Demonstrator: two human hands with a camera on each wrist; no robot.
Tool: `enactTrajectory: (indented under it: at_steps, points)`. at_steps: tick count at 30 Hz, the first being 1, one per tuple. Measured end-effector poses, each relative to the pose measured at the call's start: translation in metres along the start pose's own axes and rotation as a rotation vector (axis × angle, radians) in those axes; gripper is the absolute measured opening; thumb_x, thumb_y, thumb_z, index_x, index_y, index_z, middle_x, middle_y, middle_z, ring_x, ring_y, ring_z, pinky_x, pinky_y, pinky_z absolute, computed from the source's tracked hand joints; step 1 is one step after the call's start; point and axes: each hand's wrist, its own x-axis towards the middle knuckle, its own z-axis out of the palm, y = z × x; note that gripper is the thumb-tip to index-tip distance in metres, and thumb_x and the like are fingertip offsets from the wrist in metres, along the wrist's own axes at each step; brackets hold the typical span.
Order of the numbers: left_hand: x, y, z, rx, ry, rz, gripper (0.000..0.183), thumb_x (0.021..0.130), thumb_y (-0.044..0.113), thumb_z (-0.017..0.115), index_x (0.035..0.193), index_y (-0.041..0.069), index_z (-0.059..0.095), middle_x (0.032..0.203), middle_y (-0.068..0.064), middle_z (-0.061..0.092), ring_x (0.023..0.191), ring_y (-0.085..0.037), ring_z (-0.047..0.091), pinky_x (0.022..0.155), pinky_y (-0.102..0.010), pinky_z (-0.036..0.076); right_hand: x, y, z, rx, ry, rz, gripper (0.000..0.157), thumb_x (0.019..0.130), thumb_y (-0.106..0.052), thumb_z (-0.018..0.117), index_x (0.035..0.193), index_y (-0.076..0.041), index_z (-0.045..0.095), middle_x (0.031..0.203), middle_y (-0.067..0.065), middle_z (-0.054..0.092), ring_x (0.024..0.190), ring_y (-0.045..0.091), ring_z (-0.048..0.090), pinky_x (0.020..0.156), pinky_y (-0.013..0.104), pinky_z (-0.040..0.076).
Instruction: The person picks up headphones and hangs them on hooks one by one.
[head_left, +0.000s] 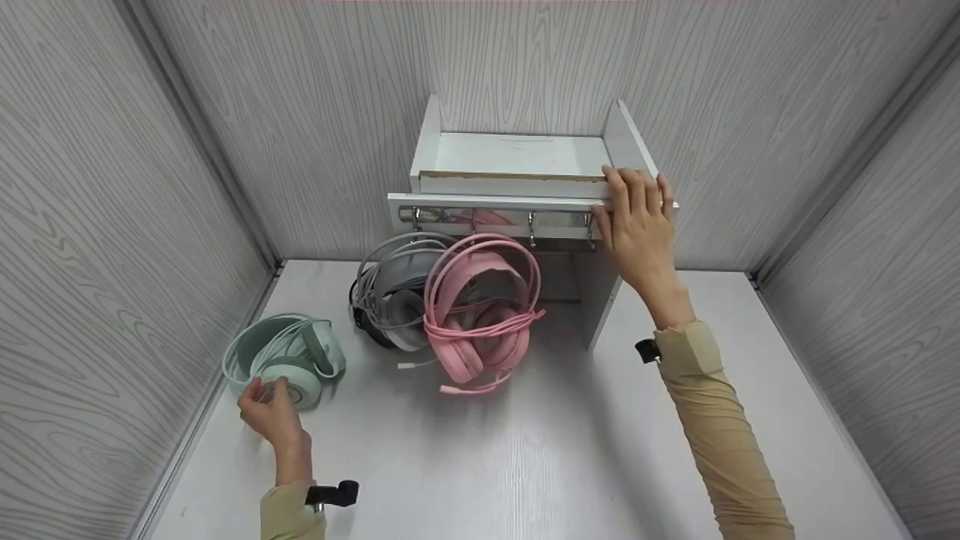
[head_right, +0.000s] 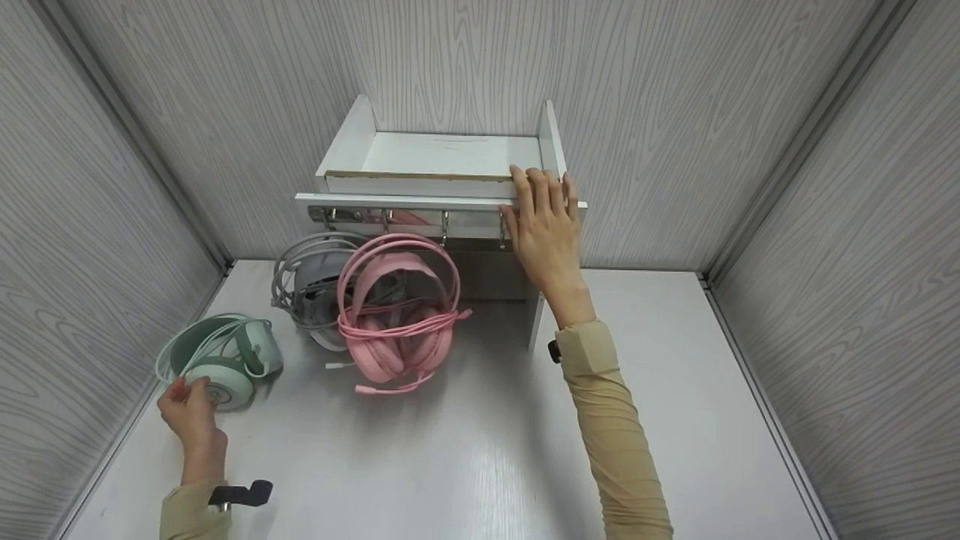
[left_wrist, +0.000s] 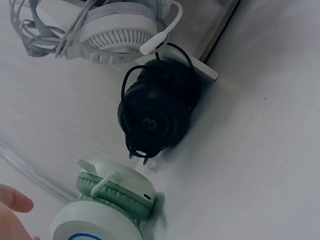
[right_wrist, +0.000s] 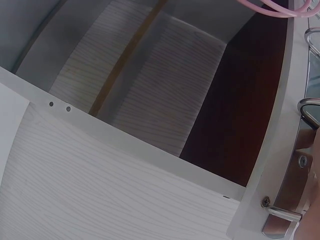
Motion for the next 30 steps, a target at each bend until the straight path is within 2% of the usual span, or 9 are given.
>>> enactTrajectory:
  at_steps: [3,6,9,15,18,20,23,27,30]
  points:
    - [0.007,0.001,-0.005,0.011,-0.011,-0.120,0.069,0.093,0.035,0.053,0.146,0.009,0.018,0.146,-0.008,0.015,0.136,-0.021,0.025,0.111,-0.028,0.030,0.000,0.000,0.000,-0.001,0.003,-0.001,0.052,0.101,-0.043,0.037,0.146,-0.017,0.033,0.136,0.010,0.044,0.131,0.028,0.035,0.117,0.047,0.014]
    - [0.011,0.002,-0.007,0.029,-0.057,-0.232,0.082,0.091,0.046,0.051,0.149,0.014,0.004,0.153,-0.010,-0.002,0.145,-0.025,0.008,0.118,-0.035,0.023,0.000,0.000,0.000,0.003,0.005,-0.002,0.052,0.101,-0.042,0.038,0.146,-0.017,0.033,0.136,0.010,0.044,0.131,0.028,0.035,0.117,0.047,0.014]
    - [0.015,0.002,-0.008,0.032,-0.098,-0.294,0.090,0.090,0.053,0.050,0.150,0.017,-0.006,0.153,-0.011,-0.011,0.146,-0.028,-0.001,0.118,-0.042,0.024,0.000,0.001,0.000,0.005,0.007,-0.003,0.052,0.101,-0.042,0.039,0.146,-0.017,0.033,0.136,0.010,0.044,0.131,0.028,0.035,0.117,0.047,0.013]
    - [0.021,0.004,-0.006,-0.123,-0.203,-0.344,0.096,0.090,0.052,0.050,0.148,0.025,-0.022,0.146,-0.007,-0.036,0.145,-0.029,-0.006,0.115,-0.055,0.021,0.000,0.001,0.001,0.005,0.003,-0.002,0.052,0.101,-0.041,0.039,0.146,-0.017,0.032,0.137,0.010,0.043,0.132,0.028,0.035,0.118,0.047,0.013]
    - [0.023,0.003,-0.005,-0.164,-0.206,-0.352,0.096,0.090,0.051,0.052,0.147,0.029,-0.023,0.147,-0.006,-0.034,0.146,-0.027,-0.006,0.114,-0.052,0.023,0.000,0.000,0.000,0.001,-0.010,0.000,0.052,0.101,-0.042,0.037,0.147,-0.017,0.031,0.137,0.009,0.043,0.132,0.027,0.034,0.118,0.046,0.013]
    - [0.023,0.003,-0.004,-0.180,-0.206,-0.360,0.101,0.090,0.051,0.052,0.146,0.026,-0.027,0.148,-0.007,-0.032,0.146,-0.027,-0.005,0.114,-0.051,0.024,0.000,0.000,0.000,-0.005,-0.018,0.003,0.052,0.102,-0.042,0.035,0.147,-0.017,0.031,0.137,0.009,0.043,0.132,0.027,0.034,0.118,0.046,0.013]
    - [0.023,0.002,-0.003,-0.194,-0.211,-0.364,0.103,0.089,0.051,0.054,0.147,0.022,-0.026,0.151,-0.009,-0.023,0.147,-0.028,-0.002,0.114,-0.053,0.023,0.000,0.000,-0.001,-0.008,-0.023,0.008,0.051,0.102,-0.042,0.034,0.147,-0.017,0.031,0.137,0.009,0.043,0.132,0.027,0.034,0.118,0.046,0.013]
    - [0.023,0.004,-0.003,-0.231,-0.256,-0.374,0.102,0.089,0.050,0.057,0.151,0.021,-0.018,0.157,-0.010,-0.012,0.148,-0.028,0.001,0.115,-0.054,0.022,0.000,-0.001,-0.001,0.001,-0.025,0.009,0.051,0.102,-0.041,0.034,0.147,-0.017,0.031,0.137,0.009,0.043,0.132,0.027,0.035,0.118,0.047,0.012]
    - [0.023,0.004,-0.005,-0.255,-0.309,-0.383,0.101,0.089,0.047,0.059,0.151,0.023,-0.018,0.159,-0.005,-0.012,0.149,-0.026,0.000,0.116,-0.052,0.021,0.000,0.000,-0.002,0.011,-0.019,0.008,0.050,0.102,-0.041,0.036,0.146,-0.017,0.032,0.137,0.009,0.043,0.131,0.027,0.035,0.117,0.047,0.012]
